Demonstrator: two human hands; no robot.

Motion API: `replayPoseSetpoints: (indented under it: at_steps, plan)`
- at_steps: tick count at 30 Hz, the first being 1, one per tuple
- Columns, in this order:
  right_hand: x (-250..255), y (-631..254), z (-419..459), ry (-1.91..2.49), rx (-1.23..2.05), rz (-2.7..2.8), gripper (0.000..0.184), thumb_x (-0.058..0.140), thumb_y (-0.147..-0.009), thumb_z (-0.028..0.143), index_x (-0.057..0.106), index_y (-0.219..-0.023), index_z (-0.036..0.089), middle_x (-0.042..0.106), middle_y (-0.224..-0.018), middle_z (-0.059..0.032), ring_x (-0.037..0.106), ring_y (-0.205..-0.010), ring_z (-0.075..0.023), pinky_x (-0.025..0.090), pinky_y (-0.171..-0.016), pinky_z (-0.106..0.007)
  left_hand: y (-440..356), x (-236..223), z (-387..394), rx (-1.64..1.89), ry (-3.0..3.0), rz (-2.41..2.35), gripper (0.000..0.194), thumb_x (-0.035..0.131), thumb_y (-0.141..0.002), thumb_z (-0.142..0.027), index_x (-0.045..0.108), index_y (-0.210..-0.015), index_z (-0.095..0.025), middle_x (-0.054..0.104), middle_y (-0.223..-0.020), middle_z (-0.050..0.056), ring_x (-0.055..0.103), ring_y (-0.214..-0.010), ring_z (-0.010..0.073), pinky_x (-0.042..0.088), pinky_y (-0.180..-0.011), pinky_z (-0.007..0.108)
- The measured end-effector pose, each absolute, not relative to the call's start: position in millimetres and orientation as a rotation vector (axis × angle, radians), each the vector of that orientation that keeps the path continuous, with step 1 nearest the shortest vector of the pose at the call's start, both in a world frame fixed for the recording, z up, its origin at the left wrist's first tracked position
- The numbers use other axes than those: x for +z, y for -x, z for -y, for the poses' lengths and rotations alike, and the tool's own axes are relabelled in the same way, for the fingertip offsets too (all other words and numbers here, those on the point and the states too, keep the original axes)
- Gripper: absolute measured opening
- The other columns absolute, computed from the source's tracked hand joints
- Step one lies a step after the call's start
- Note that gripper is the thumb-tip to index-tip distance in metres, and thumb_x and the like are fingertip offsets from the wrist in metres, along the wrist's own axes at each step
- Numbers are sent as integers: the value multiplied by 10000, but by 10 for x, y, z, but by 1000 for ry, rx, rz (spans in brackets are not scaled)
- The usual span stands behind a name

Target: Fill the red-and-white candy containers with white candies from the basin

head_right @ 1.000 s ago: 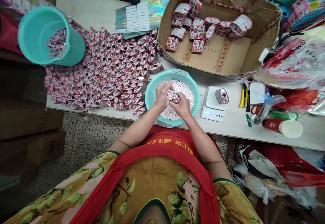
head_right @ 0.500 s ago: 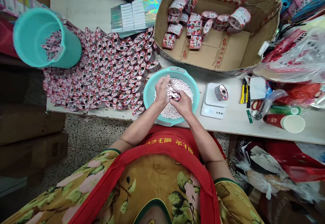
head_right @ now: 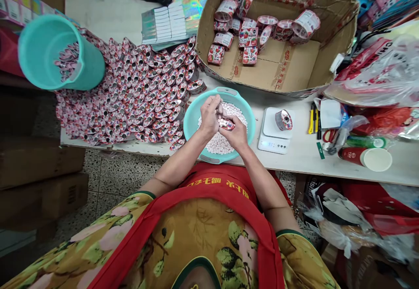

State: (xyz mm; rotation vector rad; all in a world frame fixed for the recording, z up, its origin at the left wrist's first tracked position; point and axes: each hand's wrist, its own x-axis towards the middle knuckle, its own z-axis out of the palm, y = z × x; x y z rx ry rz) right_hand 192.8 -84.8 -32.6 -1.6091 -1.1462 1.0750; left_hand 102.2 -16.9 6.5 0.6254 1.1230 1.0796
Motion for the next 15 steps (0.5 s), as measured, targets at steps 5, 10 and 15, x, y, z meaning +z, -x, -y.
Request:
replayPoseSetpoints:
  at_steps: [5, 10, 15]
  plan:
    - [-313, -1910, 846, 1547, 1101, 1085, 432, 795, -637, 403, 669, -982, 175, 700, -912, -13, 626, -854, -188, 505, -811, -310, -1039, 170, 194, 1086, -639, -1056, 361, 643, -920, -520, 544, -793, -197, 366, -467, -90, 501, -444, 84, 398, -487, 208]
    - [-288, -1919, 828, 1469, 1126, 1053, 438, 807, -632, 390, 663, -990, 184, 695, -930, -6, 627, -858, -184, 510, -826, -315, -1050, 257, 219, 1117, -663, -1038, 335, 653, -923, -483, 540, -793, -196, 436, -506, -77, 524, -469, 75, 425, -511, 203]
    - [-328, -1958, 811, 1368, 1146, 1037, 425, 812, -645, 364, 657, -1004, 200, 703, -976, -8, 647, -915, -197, 518, -882, -340, -1066, 295, 265, 1174, -747, -976, 313, 631, -926, -494, 550, -836, -204, 482, -540, -62, 603, -547, 104, 503, -594, 229]
